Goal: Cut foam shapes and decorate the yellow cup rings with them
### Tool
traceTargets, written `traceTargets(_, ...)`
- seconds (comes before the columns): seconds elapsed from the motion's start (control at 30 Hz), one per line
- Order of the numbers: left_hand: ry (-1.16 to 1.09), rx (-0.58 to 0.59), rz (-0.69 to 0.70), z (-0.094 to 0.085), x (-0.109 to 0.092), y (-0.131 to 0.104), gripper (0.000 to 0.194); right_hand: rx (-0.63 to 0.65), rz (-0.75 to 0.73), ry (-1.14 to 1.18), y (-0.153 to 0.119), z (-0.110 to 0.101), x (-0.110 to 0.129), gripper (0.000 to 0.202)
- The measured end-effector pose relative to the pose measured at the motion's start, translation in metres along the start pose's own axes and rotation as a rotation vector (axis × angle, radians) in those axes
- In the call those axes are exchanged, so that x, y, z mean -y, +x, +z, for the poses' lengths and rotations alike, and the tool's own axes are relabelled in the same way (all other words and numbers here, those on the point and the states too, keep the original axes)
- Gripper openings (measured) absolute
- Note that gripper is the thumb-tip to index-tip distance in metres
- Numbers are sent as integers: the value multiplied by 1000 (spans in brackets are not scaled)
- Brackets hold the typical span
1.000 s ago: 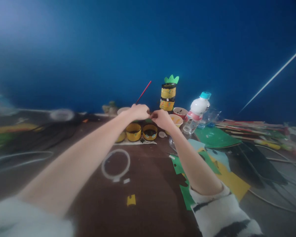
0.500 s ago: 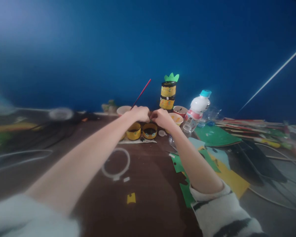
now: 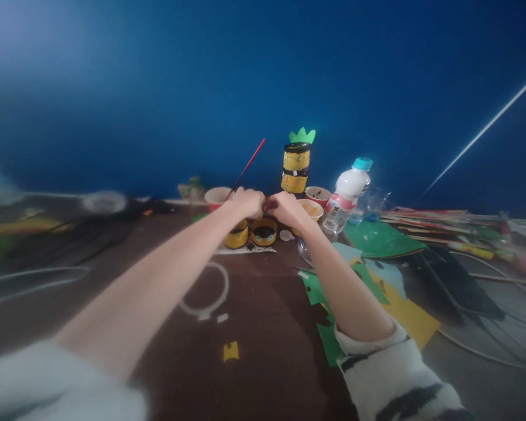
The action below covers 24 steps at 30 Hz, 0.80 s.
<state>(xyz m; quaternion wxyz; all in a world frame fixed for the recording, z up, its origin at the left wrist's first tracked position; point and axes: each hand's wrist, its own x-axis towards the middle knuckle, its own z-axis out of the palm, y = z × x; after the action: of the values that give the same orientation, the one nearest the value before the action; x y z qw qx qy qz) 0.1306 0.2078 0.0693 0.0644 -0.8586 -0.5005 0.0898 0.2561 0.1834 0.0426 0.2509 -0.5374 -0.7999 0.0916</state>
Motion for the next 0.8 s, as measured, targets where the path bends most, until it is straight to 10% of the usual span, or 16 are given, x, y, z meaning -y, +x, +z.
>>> traceTargets(0.8, 0, -87, -25, 6, -4, -4, 29, 31, -34, -122, -1, 4, 2, 16)
